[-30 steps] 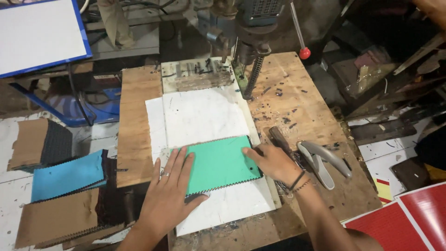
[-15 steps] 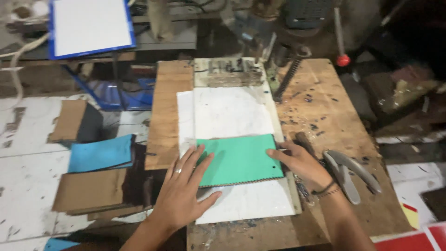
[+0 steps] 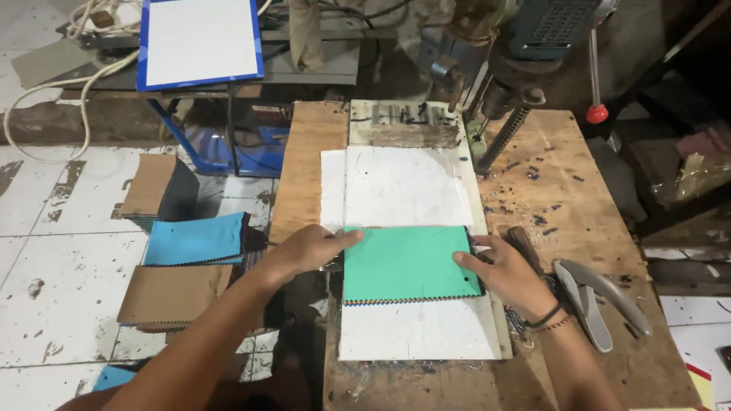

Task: Aligning stacks of colored material swatches, securing them with binder clips, and using a drill press to create binding holes.

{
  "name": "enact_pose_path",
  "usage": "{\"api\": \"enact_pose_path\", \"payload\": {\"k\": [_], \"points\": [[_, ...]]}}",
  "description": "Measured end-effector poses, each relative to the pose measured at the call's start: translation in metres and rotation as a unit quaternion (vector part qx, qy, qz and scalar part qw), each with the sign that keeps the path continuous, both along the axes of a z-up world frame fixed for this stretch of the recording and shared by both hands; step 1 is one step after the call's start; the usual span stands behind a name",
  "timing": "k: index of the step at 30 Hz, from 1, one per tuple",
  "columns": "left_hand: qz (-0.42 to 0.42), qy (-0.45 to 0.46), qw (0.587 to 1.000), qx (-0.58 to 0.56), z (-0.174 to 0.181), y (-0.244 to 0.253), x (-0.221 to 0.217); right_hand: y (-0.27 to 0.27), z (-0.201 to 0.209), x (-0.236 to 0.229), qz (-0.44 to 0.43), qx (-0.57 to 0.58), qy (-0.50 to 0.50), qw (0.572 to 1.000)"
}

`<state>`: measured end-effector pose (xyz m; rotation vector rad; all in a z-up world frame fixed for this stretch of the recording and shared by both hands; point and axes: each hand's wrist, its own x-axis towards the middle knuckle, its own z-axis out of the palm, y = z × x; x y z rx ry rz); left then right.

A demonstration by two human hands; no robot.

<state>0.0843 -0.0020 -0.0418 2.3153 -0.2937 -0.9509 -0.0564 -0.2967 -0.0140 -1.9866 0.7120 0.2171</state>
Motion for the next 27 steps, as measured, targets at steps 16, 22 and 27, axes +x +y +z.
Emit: {"api": "enact_pose_path", "payload": {"k": [16,22,27], "points": [[0.102,0.052,0.989,-0.088,0.027,0.002,-0.003,-0.006,-0.021,0.001,-0.026,0.048,-0.088,0.995],[0.085,0.016,0.993,-0.081,0.006,-0.035,0.02,-0.029,-0.011,0.016,-0.047,-0.001,-0.045,0.998],[0.081,-0.021,0.993,-0.077,-0.016,-0.089,0.068,-0.06,-0.015,0.048,-0.081,-0.02,-0.086,0.993]]}}
